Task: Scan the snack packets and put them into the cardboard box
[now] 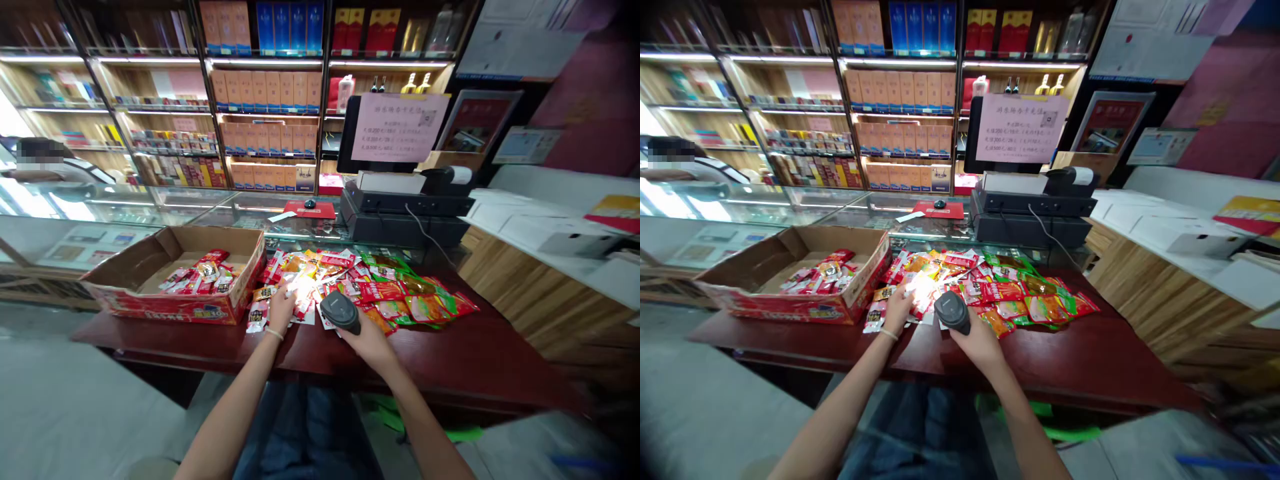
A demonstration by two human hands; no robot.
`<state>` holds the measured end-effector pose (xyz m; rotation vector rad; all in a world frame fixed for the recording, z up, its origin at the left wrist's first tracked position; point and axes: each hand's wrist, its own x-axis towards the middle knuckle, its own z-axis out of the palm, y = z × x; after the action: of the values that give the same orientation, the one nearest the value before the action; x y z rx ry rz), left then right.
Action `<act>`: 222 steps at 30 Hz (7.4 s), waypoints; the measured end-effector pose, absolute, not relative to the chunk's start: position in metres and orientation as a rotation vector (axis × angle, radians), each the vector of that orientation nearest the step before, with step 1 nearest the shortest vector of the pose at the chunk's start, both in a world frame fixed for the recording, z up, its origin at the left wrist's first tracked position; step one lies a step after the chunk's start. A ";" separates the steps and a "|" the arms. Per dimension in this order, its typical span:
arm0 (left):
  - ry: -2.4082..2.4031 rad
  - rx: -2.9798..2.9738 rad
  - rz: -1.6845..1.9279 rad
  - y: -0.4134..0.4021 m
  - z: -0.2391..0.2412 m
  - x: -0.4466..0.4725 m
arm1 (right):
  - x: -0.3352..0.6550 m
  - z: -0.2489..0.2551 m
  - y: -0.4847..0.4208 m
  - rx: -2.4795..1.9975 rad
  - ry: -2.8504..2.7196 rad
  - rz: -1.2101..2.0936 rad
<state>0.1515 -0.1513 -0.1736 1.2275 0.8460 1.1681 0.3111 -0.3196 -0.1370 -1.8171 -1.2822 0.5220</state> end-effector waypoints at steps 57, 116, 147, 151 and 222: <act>0.380 2.634 0.895 -0.201 -0.115 0.274 | 0.436 -0.098 -0.368 -1.985 -0.996 0.173; 0.903 1.661 1.360 -0.088 -0.117 0.172 | 0.370 -0.104 -0.224 -1.922 -1.327 0.218; 0.998 2.608 1.228 -0.101 -0.045 0.093 | 0.388 -0.098 -0.226 -1.933 -1.300 0.046; 0.696 2.623 1.140 -0.112 -0.067 0.162 | 0.415 -0.096 -0.235 -1.941 -1.201 -0.035; 0.704 1.286 1.311 -0.091 -0.110 0.212 | 0.365 -0.109 -0.225 -2.148 -1.390 0.010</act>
<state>0.2117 -0.0915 -0.1100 1.2860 0.7039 1.3111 0.3655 -0.2251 -0.1091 -2.1478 -1.3905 0.0101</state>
